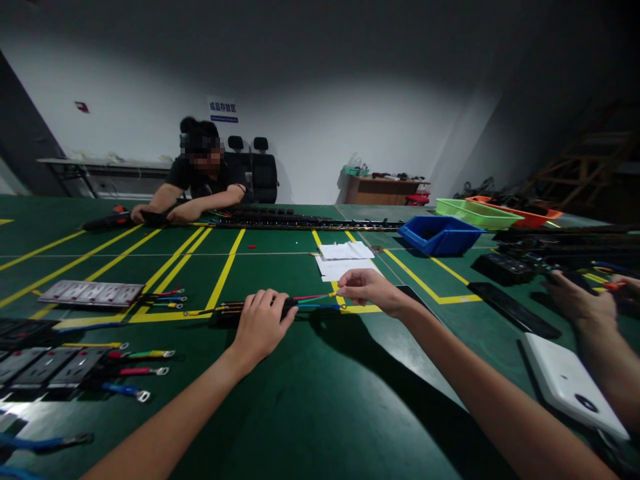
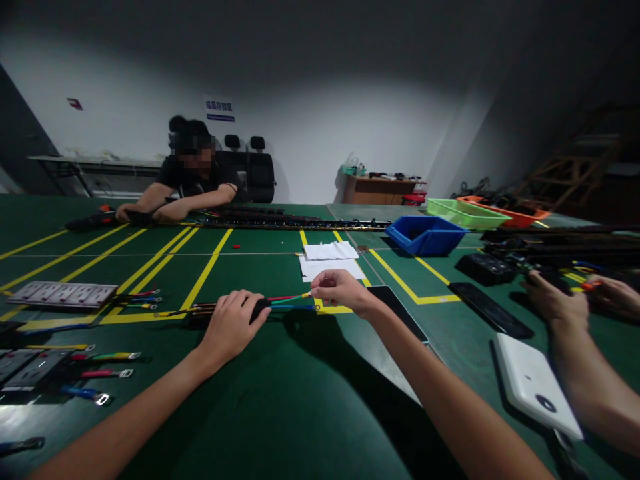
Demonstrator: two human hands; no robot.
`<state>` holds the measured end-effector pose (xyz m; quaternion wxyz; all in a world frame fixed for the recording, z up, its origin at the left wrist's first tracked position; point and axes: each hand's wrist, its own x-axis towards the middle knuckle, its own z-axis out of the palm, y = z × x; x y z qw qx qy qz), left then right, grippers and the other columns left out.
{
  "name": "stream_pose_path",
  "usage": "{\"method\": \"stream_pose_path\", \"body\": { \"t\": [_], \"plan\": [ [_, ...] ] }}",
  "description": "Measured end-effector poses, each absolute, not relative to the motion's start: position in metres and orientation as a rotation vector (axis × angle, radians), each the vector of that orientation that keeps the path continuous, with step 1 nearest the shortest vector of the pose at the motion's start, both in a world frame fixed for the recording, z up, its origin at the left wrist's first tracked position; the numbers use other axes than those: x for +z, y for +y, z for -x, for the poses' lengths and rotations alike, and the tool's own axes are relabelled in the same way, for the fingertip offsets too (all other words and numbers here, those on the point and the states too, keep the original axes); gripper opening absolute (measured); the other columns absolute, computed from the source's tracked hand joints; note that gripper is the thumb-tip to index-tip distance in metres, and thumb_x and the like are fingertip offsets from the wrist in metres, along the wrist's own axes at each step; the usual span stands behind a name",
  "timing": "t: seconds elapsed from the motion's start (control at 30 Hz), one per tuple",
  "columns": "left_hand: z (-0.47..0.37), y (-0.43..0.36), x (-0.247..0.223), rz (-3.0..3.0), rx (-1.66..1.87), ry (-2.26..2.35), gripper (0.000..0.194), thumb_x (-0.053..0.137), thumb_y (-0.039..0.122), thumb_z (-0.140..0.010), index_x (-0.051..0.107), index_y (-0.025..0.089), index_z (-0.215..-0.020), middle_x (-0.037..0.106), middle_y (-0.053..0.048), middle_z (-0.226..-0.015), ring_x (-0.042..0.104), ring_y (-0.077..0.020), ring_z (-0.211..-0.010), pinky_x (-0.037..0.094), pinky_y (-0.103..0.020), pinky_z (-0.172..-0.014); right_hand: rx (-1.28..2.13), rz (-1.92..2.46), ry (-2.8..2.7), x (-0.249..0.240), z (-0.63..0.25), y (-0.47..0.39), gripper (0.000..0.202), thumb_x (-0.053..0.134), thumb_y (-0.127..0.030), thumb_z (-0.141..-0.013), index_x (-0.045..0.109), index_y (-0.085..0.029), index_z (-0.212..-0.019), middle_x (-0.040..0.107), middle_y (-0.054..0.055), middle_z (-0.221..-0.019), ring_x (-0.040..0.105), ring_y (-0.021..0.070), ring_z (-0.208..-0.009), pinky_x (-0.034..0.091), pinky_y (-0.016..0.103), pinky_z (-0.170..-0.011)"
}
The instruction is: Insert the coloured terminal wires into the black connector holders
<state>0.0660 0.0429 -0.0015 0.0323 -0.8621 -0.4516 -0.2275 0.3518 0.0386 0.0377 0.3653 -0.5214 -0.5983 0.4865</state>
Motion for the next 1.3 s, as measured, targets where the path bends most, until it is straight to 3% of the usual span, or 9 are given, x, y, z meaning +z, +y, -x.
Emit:
{"method": "stream_pose_path", "body": {
  "t": [0.63, 0.9, 1.1, 1.3],
  "plan": [
    [-0.067, 0.042, 0.001, 2.638, -0.687, -1.395, 0.042, 0.038, 0.046, -0.102, 0.065, 0.018, -0.117, 0.066, -0.011, -0.110, 0.058, -0.0277, -0.103, 0.046, -0.046, -0.089, 1.138, 1.417, -1.643, 0.030, -0.352, 0.043, 0.032, 0.081, -0.039, -0.069, 0.063, -0.016, -0.082, 0.062, -0.001, -0.064, 0.053, 0.0091, -0.054, 0.035, 0.020, -0.046],
    [-0.067, 0.042, 0.001, 2.649, -0.696, -1.390, 0.040, 0.039, 0.046, -0.101, 0.064, 0.019, -0.117, 0.066, -0.010, -0.110, 0.058, -0.0271, -0.103, 0.046, -0.046, -0.089, 1.192, 1.555, -1.468, 0.031, -0.351, 0.041, 0.050, 0.085, -0.035, -0.065, 0.063, -0.019, -0.107, 0.069, 0.002, -0.076, 0.059, 0.0119, -0.059, 0.036, 0.020, -0.046],
    [-0.067, 0.042, 0.001, 2.654, -0.687, -1.398, 0.042, 0.039, 0.047, -0.102, 0.064, 0.018, -0.118, 0.065, -0.011, -0.111, 0.058, -0.0269, -0.104, 0.046, -0.046, -0.090, 1.214, 1.623, -1.587, 0.025, -0.352, 0.042, 0.026, 0.081, -0.033, -0.070, 0.071, -0.015, -0.087, 0.069, 0.004, -0.074, 0.058, 0.0116, -0.060, 0.037, 0.020, -0.046],
    [-0.067, 0.042, 0.000, 2.664, -0.687, -1.400, 0.042, 0.039, 0.047, -0.102, 0.064, 0.017, -0.119, 0.065, -0.010, -0.111, 0.058, -0.0266, -0.104, 0.046, -0.045, -0.090, 1.210, 1.511, -1.581, 0.028, -0.353, 0.044, 0.024, 0.079, -0.034, -0.071, 0.073, -0.016, -0.086, 0.068, 0.003, -0.072, 0.060, 0.0125, -0.063, 0.039, 0.020, -0.048]
  ]
}}
